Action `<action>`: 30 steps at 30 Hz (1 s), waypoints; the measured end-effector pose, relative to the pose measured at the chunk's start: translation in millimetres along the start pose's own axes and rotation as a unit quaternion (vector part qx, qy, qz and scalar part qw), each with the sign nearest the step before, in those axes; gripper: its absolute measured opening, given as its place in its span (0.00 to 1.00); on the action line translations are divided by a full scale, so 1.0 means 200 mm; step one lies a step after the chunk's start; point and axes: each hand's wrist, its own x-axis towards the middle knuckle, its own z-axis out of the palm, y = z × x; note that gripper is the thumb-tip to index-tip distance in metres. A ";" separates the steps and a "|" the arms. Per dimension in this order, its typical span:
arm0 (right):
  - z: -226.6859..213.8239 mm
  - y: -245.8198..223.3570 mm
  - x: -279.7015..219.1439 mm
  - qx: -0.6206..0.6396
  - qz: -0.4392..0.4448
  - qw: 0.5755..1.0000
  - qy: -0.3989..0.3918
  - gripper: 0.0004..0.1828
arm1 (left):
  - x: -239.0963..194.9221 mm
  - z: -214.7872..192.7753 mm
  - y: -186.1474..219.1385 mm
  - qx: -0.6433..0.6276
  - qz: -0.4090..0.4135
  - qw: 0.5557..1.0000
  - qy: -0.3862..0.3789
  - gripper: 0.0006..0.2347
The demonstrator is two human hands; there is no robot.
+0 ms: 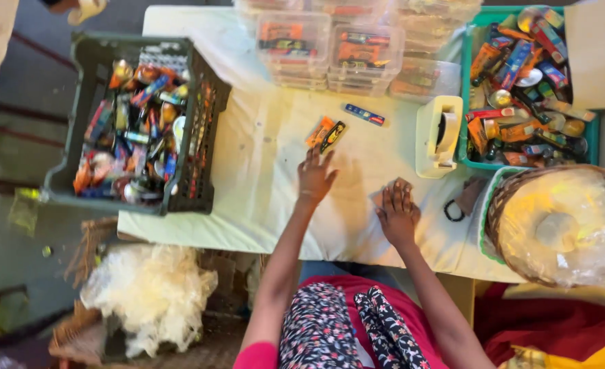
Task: The person sits at a table and uses a cloth to wipe small packaged items, such as chocolate bars and snack packets, before placing them into a black crate. They also handle a roll of bubble wrap and a tape dispenser while organizing the items on the table.
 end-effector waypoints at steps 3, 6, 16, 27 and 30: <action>0.05 0.06 -0.01 -0.003 0.000 1.000 -0.001 0.38 | 0.03 0.25 0.08 0.007 -0.114 0.990 -0.088 0.31; -0.01 0.03 -0.04 0.031 -0.024 0.999 0.037 0.37 | -0.06 0.44 0.01 -0.003 -0.145 0.977 -0.157 0.31; 0.01 0.02 -0.06 0.016 -0.027 0.998 0.061 0.34 | -0.29 0.20 0.01 0.013 -0.056 0.986 -0.154 0.31; -0.04 -0.01 -0.07 0.006 -0.026 0.997 0.077 0.32 | -0.39 0.30 -0.02 0.033 -0.040 0.987 -0.149 0.30; -0.01 0.01 -0.07 0.015 -0.020 0.997 0.075 0.30 | -0.60 0.30 -0.07 0.038 0.013 0.994 -0.101 0.30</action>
